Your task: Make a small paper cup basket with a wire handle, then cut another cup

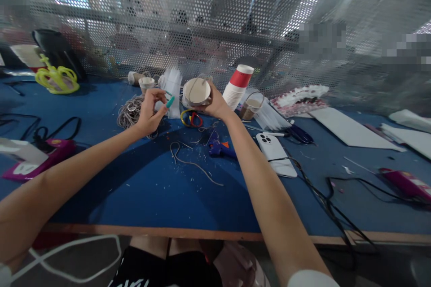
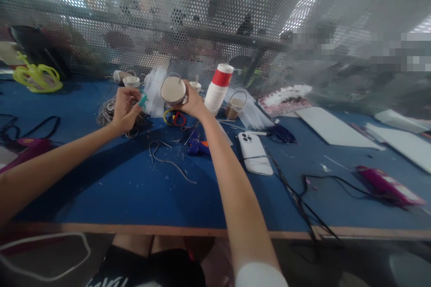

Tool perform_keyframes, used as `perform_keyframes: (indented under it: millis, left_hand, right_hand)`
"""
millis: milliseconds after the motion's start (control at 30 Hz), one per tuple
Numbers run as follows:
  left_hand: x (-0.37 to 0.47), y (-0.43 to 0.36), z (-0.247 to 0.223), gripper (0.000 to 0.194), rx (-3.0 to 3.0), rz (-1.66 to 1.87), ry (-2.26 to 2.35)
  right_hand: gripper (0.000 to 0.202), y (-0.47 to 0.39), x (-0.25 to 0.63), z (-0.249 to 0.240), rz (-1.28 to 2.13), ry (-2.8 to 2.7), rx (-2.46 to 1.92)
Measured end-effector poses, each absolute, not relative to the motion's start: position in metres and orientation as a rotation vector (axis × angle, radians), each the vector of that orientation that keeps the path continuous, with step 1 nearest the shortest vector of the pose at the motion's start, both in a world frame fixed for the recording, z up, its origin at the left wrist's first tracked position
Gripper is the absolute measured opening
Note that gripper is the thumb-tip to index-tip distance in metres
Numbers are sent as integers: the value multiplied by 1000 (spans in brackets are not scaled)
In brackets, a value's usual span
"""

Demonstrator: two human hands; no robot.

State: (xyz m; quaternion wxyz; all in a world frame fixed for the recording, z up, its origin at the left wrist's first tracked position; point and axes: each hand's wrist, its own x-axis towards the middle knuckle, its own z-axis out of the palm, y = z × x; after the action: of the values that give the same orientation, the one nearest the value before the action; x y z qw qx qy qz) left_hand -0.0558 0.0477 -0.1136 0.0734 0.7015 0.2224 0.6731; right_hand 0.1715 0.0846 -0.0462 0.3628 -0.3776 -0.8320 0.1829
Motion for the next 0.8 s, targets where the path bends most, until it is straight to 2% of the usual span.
perform_keyframes:
  millis: [67, 200, 300, 500, 600, 800]
  left_hand:
    - [-58, 47, -111, 28, 2128, 1948, 726]
    - [-60, 47, -106, 48, 2096, 1984, 793]
    - [-60, 47, -101, 54, 2113, 1888, 868]
    - [-56, 39, -89, 31, 2078, 1817, 875]
    - [-55, 35, -86, 26, 2097, 1818, 880]
    - [-58, 39, -88, 33, 2046, 1952, 841]
  right_hand:
    - [94, 85, 171, -48, 670, -2165, -957]
    - [91, 76, 168, -45, 901, -2231, -883]
    - [94, 69, 165, -39, 824, -2235, -924]
    - [90, 62, 160, -34, 696, -2238, -1039]
    - [85, 60, 159, -35, 637, -2276, -1006]
    - [67, 68, 161, -38, 256, -2223, -992]
